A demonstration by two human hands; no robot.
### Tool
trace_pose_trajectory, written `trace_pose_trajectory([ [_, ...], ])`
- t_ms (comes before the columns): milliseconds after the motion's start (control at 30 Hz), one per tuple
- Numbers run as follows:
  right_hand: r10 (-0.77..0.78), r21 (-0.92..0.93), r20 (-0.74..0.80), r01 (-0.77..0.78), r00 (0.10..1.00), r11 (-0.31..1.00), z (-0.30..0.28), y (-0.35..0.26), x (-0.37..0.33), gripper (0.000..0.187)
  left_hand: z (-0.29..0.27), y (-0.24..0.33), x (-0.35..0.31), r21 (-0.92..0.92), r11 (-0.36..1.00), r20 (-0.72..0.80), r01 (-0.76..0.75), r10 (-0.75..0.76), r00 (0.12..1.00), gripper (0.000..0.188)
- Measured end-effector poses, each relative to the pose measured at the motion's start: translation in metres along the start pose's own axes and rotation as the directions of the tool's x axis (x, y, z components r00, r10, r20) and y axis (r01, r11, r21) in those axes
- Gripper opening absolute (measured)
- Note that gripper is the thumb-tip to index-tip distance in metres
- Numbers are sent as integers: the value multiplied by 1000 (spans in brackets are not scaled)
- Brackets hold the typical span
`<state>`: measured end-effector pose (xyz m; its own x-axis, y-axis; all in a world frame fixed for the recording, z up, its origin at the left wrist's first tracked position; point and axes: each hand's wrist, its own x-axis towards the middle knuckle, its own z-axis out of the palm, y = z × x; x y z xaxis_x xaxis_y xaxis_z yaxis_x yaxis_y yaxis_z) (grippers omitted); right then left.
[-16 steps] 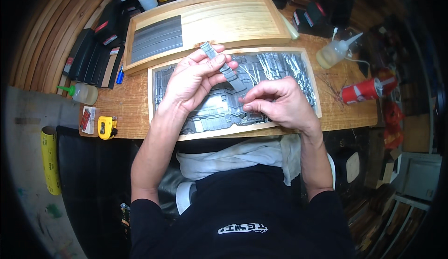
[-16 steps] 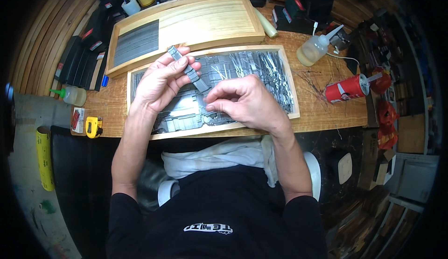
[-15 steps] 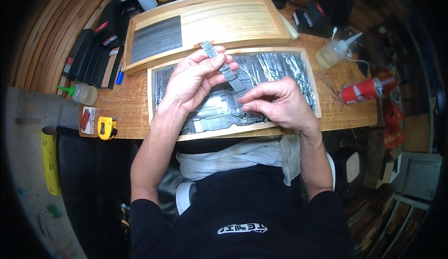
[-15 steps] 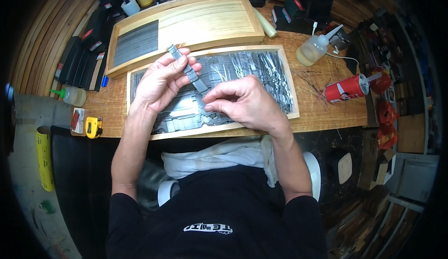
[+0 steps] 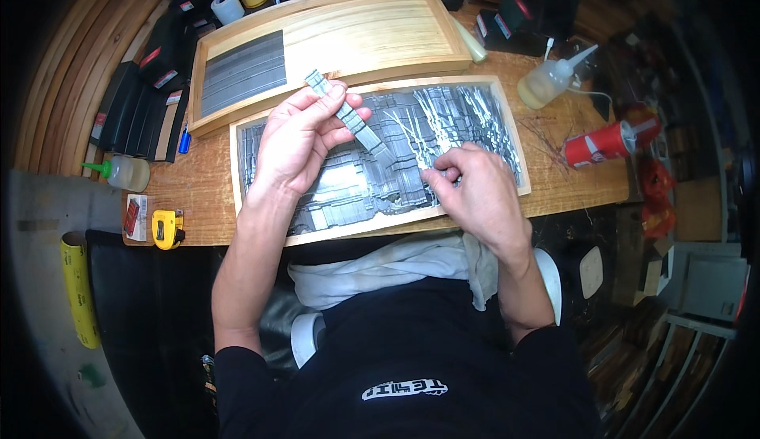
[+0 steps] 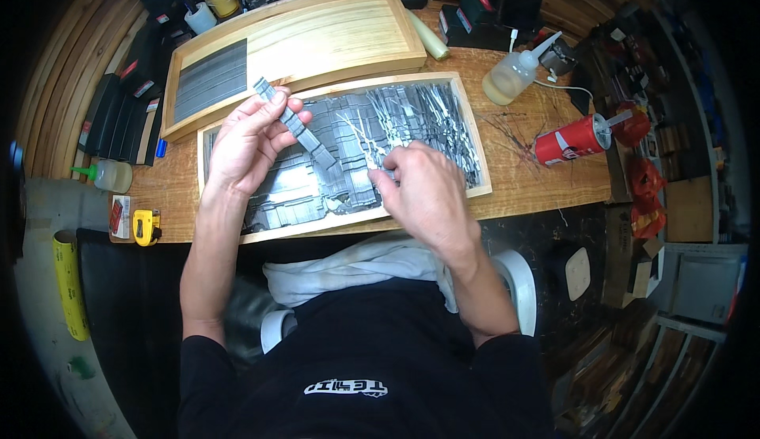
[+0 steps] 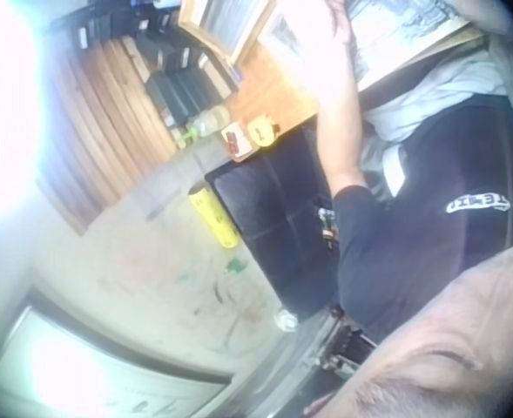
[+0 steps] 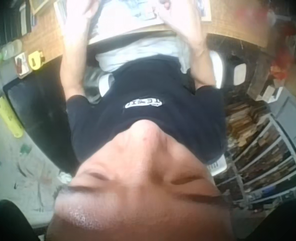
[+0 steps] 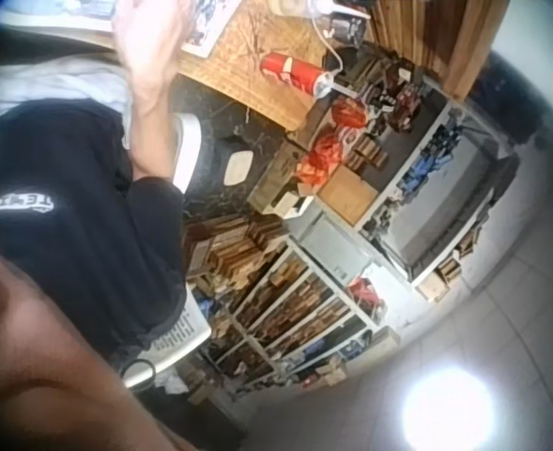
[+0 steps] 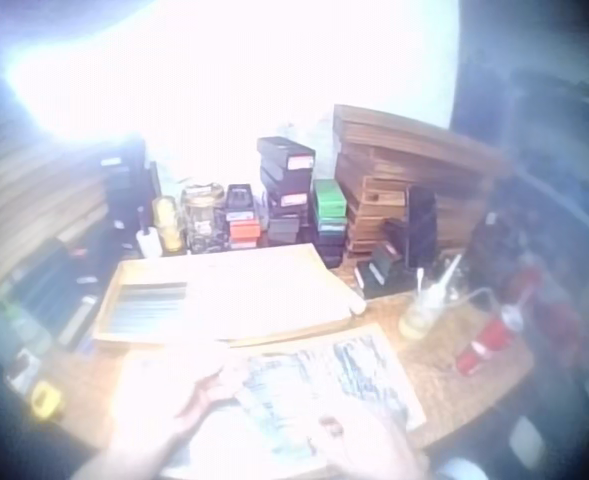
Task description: The person repeatedly picks up small rectangular battery cells from a wooden tray, inspects them, and places them back into the tray. The hands handle the cells one at a time, occasionally rotating them before returning them to the tray.
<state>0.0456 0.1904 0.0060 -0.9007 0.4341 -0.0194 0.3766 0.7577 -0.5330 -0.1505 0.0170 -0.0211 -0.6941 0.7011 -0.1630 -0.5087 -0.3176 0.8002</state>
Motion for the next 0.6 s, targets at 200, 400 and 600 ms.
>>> trace_pose_trajectory([
  [200,-45,-58,-159,36,986,998,19,-9,-4,22,1,1,0,-8,1000,14,5,-5,1000,20],
  [400,-7,-26,-153,3,988,1000,23,-15,1,19,-1,1,-1,37,999,63,19,-21,998,21],
  [600,131,133,-12,-128,991,983,7,-19,14,19,1,1,-3,135,989,95,60,-73,993,21],
])
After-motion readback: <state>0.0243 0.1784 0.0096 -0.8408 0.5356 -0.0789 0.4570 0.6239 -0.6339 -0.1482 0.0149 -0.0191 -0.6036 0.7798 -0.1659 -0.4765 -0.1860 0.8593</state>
